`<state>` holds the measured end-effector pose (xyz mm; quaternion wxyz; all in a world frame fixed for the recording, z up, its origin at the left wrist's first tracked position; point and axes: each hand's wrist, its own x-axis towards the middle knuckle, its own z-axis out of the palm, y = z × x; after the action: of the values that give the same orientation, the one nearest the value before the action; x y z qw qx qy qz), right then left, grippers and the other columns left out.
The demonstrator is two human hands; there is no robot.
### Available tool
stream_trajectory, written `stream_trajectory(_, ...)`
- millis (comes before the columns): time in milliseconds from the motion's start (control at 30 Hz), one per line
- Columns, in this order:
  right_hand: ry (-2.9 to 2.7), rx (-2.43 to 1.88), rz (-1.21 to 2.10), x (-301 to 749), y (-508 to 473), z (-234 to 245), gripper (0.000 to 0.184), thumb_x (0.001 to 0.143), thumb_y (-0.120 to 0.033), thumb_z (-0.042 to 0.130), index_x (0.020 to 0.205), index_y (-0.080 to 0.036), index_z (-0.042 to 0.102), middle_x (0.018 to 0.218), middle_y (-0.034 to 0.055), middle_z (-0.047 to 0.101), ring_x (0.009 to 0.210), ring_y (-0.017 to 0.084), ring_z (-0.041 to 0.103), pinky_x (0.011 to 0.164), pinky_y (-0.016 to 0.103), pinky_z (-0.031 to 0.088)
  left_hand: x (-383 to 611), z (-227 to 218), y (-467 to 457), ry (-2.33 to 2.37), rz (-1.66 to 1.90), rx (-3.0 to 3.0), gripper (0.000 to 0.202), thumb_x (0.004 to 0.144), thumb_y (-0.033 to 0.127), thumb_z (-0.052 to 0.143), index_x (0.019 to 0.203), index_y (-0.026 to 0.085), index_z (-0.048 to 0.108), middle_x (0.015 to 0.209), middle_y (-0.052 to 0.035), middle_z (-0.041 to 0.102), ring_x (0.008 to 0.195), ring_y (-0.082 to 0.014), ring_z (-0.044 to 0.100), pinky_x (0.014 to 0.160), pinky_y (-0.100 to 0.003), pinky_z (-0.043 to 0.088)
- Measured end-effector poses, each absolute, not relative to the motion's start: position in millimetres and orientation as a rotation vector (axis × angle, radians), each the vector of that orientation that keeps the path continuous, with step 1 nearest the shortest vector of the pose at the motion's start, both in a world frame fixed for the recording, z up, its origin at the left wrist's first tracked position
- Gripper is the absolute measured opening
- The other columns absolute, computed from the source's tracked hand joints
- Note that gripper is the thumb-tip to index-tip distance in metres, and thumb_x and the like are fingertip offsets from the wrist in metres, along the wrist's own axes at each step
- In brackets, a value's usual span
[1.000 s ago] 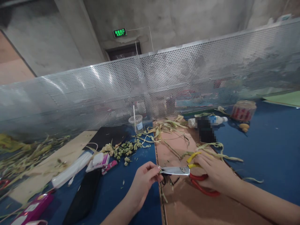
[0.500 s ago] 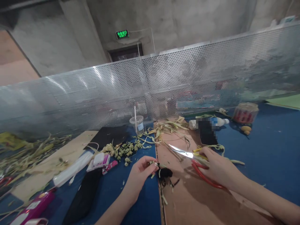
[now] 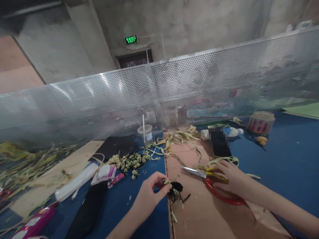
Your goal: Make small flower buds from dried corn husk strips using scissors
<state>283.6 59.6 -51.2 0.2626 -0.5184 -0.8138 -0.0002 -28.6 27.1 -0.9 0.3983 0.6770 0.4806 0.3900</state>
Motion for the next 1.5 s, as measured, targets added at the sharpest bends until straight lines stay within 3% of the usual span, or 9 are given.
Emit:
stream_trajectory(100,-2.177,-1.333,0.044,265,44,-26,0.016,0.08,-0.029,0.051,0.089,-0.023,0.061,0.092,0.008,0.061,0.087,0.024,0.055,0.076,0.039,0.045,-25,0,23,1.193,0.91,1.735,0.018,0.072,0.031,0.061,0.083,0.017,0.063,0.071,-0.0042,0.062,0.068,-0.0165,0.055,0.065,-0.025,0.04)
stream_trajectory(167,-2.234,-1.279,0.317,245,28,-9,0.016,0.082,-0.028,0.047,0.09,-0.024,0.061,0.081,0.0041,0.062,0.073,0.018,0.056,0.065,0.031,0.046,-22,2,19,1.179,0.859,1.757,0.019,0.071,0.03,0.061,0.085,0.017,0.065,0.07,-0.004,0.062,0.067,-0.0167,0.055,0.065,-0.025,0.04)
stream_trajectory(300,-2.258,-1.167,0.82,205,8,9,0.02,0.085,-0.029,0.043,0.089,-0.023,0.061,0.081,0.0008,0.063,0.073,0.015,0.056,0.066,0.026,0.044,-17,8,11,1.142,0.806,1.812,0.022,0.071,0.028,0.061,0.089,0.018,0.067,0.069,-0.0029,0.062,0.065,-0.0161,0.054,0.063,-0.024,0.039)
stream_trajectory(433,-2.192,-1.067,1.257,187,13,4,0.023,0.084,-0.036,0.044,0.091,-0.02,0.06,0.078,-0.0006,0.059,0.065,0.012,0.052,0.056,0.021,0.041,-15,8,9,1.113,0.798,1.8,0.028,0.069,0.025,0.062,0.097,0.019,0.064,0.071,-0.0024,0.062,0.069,-0.017,0.056,0.067,-0.025,0.04)
stream_trajectory(633,-2.102,-1.001,1.412,183,23,-6,0.022,0.079,-0.039,0.052,0.08,-0.018,0.059,0.074,-0.0022,0.052,0.068,0.011,0.047,0.059,0.02,0.037,-18,6,9,1.061,0.721,1.752,0.032,0.069,0.023,0.062,0.101,0.018,0.06,0.075,-0.0028,0.063,0.074,-0.0175,0.057,0.073,-0.027,0.04)
stream_trajectory(800,-1.869,-1.0,1.688,183,24,-7,0.014,0.075,-0.033,0.055,0.077,-0.019,0.056,0.073,-0.0029,0.05,0.064,0.01,0.046,0.05,0.017,0.035,-16,5,11,0.997,0.719,1.654,0.034,0.069,0.023,0.063,0.102,0.018,0.057,0.075,-0.0025,0.063,0.073,-0.0162,0.057,0.072,-0.026,0.041)
stream_trajectory(900,-1.742,-1.028,1.722,183,26,-9,0.009,0.072,-0.026,0.055,0.076,-0.018,0.055,0.067,-0.0038,0.049,0.058,0.007,0.043,0.047,0.015,0.033,-17,0,15,0.96,0.73,1.528,0.024,0.079,0.033,0.052,0.096,0.016,0.054,0.07,-0.0033,0.063,0.062,-0.0136,0.056,0.061,-0.024,0.04)
stream_trajectory(1033,-1.633,-1.013,1.744,183,28,-12,0.007,0.071,-0.025,0.054,0.073,-0.018,0.054,0.055,-0.0058,0.041,0.05,0.007,0.038,0.044,0.016,0.03,-20,-6,20,0.981,0.653,1.507,0.027,0.083,0.04,0.043,0.079,0.015,0.052,0.062,-0.0032,0.061,0.05,-0.0096,0.048,0.047,-0.02,0.031)
stream_trajectory(1500,-1.668,-1.041,1.699,178,25,-20,0.007,0.069,-0.021,0.047,0.07,-0.019,0.053,0.052,-0.0062,0.039,0.048,0.008,0.037,0.043,0.016,0.029,-15,-6,18,0.959,0.502,1.459,0.011,0.079,0.024,0.042,0.074,0.015,0.049,0.049,0.0047,0.05,0.042,-0.0065,0.043,0.043,-0.019,0.024)
